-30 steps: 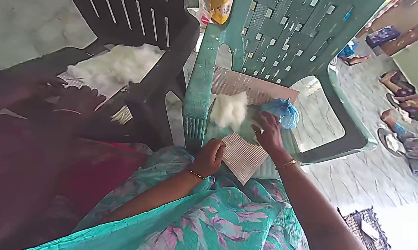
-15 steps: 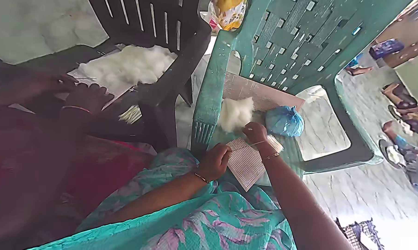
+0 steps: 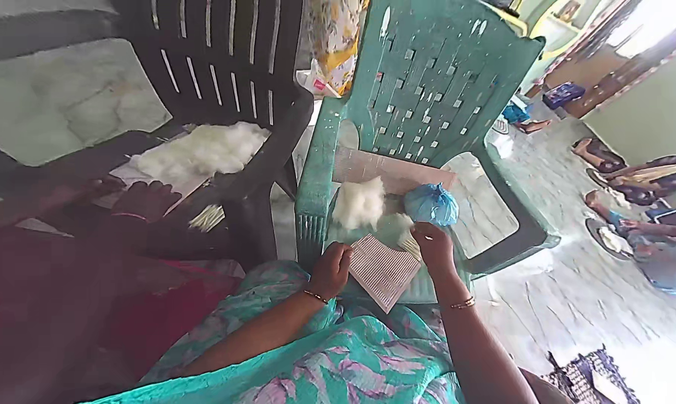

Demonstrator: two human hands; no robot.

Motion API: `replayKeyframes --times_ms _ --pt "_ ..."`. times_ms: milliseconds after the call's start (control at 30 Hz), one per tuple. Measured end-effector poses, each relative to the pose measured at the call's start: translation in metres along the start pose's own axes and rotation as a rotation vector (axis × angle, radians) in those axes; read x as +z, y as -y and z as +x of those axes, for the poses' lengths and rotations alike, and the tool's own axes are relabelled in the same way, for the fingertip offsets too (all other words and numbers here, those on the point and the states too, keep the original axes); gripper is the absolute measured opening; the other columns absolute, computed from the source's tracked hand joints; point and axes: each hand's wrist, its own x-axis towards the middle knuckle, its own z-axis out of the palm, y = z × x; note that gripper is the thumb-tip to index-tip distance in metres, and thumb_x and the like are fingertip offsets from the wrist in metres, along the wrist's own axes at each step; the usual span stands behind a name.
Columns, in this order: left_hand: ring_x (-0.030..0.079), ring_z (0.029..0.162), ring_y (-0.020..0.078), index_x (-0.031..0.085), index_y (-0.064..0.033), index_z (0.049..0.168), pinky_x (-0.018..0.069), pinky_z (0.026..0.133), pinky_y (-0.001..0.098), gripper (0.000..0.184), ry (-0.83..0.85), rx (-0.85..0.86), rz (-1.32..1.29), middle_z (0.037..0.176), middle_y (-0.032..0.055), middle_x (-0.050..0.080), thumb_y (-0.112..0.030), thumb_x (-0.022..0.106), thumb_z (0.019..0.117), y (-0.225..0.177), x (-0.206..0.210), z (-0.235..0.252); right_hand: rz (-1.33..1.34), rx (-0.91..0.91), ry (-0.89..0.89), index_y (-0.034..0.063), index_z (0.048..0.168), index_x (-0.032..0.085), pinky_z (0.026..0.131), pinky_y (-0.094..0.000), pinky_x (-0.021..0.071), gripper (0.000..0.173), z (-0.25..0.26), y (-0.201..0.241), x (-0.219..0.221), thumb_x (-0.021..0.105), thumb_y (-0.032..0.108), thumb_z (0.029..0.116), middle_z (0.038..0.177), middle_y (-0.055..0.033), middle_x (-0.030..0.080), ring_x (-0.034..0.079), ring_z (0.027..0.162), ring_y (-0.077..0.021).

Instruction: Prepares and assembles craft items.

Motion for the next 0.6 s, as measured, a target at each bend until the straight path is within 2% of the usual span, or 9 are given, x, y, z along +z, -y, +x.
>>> replayKeyframes --times_ms 33,100,133,200,267,333,433,500,600 --pt "0.067 0.099 0.0289 0.065 0.0092 0.114 0.0542 0.091 0.0392 0.034 -0.006 -0.004 -0.006 0.107 0.0229 0.067 -0.016 0.044 0.1051 0.0 0.001 -0.001 0.14 0.029 -0.024 -0.0038 0.116 0.07 0.095 -0.0405 0.0523 0.024 -0.006 0.0 0.001 0.065 0.013 0.0997 0.111 -0.0166 0.072 0.068 0.105 -0.0224" --pt "0.066 0.096 0.0257 0.064 0.0089 0.117 0.0545 0.09 0.0367 0.035 0.007 -0.033 -0.044 0.108 0.0224 0.067 -0.019 0.048 0.1049 0.001 0.0 -0.002 0.506 0.1 -0.021 -0.0034 0.11 0.064 0.08 -0.0286 0.0541 0.014 -0.02 -0.001 0.012 0.062 0.001 0.0972 0.096 -0.0084 0.069 0.065 0.087 -0.0118" --pt "0.066 0.094 0.0238 0.064 0.0086 0.119 0.0543 0.089 0.0354 0.036 0.012 -0.059 -0.068 0.109 0.0219 0.067 -0.021 0.051 0.1048 0.002 -0.001 -0.003 0.669 0.146 0.021 -0.0017 0.107 0.061 0.075 -0.0271 0.0545 0.011 -0.029 0.0 0.018 0.058 -0.004 0.0965 0.091 -0.0058 0.067 0.064 0.082 -0.0104" --pt "0.063 0.087 0.0163 0.064 0.0064 0.119 0.0532 0.083 0.0303 0.038 -0.004 -0.114 -0.124 0.104 0.0166 0.067 -0.027 0.057 0.1027 0.004 -0.004 -0.003 0.859 0.223 0.132 0.0005 0.106 0.059 0.073 -0.0291 0.0565 0.014 -0.047 0.0 0.032 0.054 -0.007 0.0962 0.089 -0.0054 0.067 0.066 0.08 -0.0126" --pt "0.062 0.085 0.0108 0.064 0.0063 0.119 0.0526 0.082 0.0269 0.037 0.004 -0.161 -0.226 0.102 0.0135 0.068 -0.026 0.062 0.1004 0.0 -0.007 -0.004 0.883 0.259 0.231 0.0016 0.106 0.058 0.072 -0.0286 0.0564 0.01 -0.065 -0.002 0.046 0.053 -0.003 0.0986 0.088 -0.0049 0.069 0.067 0.079 -0.0124" --pt "0.063 0.086 0.0066 0.064 0.0071 0.118 0.0532 0.082 0.0237 0.035 0.032 -0.131 -0.305 0.102 0.0115 0.068 -0.022 0.063 0.099 -0.001 -0.008 -0.005 0.865 0.247 0.308 0.0008 0.106 0.059 0.07 -0.0273 0.0568 0.009 -0.08 -0.004 0.06 0.052 0.0 0.1 0.084 -0.0033 0.07 0.067 0.075 -0.0107" --pt "0.06 0.087 0.0016 0.065 0.0068 0.119 0.0515 0.082 0.0195 0.035 0.143 -0.1 -0.372 0.105 0.0069 0.067 -0.022 0.062 0.0993 -0.002 -0.004 -0.009 0.807 0.151 0.363 -0.0003 0.104 0.064 0.071 -0.0232 0.0569 0.011 -0.094 -0.008 0.068 0.054 0.005 0.1017 0.082 0.0007 0.068 0.066 0.072 -0.0057" --pt "0.063 0.091 0.0016 0.064 0.0087 0.119 0.0532 0.086 0.021 0.034 0.217 -0.137 -0.422 0.105 0.0068 0.068 -0.02 0.061 0.1004 -0.004 -0.004 -0.008 0.705 0.084 0.381 0.001 0.102 0.066 0.067 -0.0187 0.0529 0.012 -0.094 -0.005 0.068 0.057 0.009 0.101 0.081 0.0039 0.068 0.063 0.07 -0.001" --pt "0.059 0.079 -0.0018 0.064 0.0031 0.106 0.0506 0.076 0.0196 0.024 0.24 -0.194 -0.49 0.089 -0.0027 0.064 -0.019 0.061 0.0997 -0.006 -0.005 -0.005 0.459 0.02 0.364 0.0027 0.101 0.07 0.069 -0.0192 0.0526 0.015 -0.088 -0.004 0.068 0.064 0.017 0.0984 0.082 0.0033 0.069 0.062 0.071 0.0004"
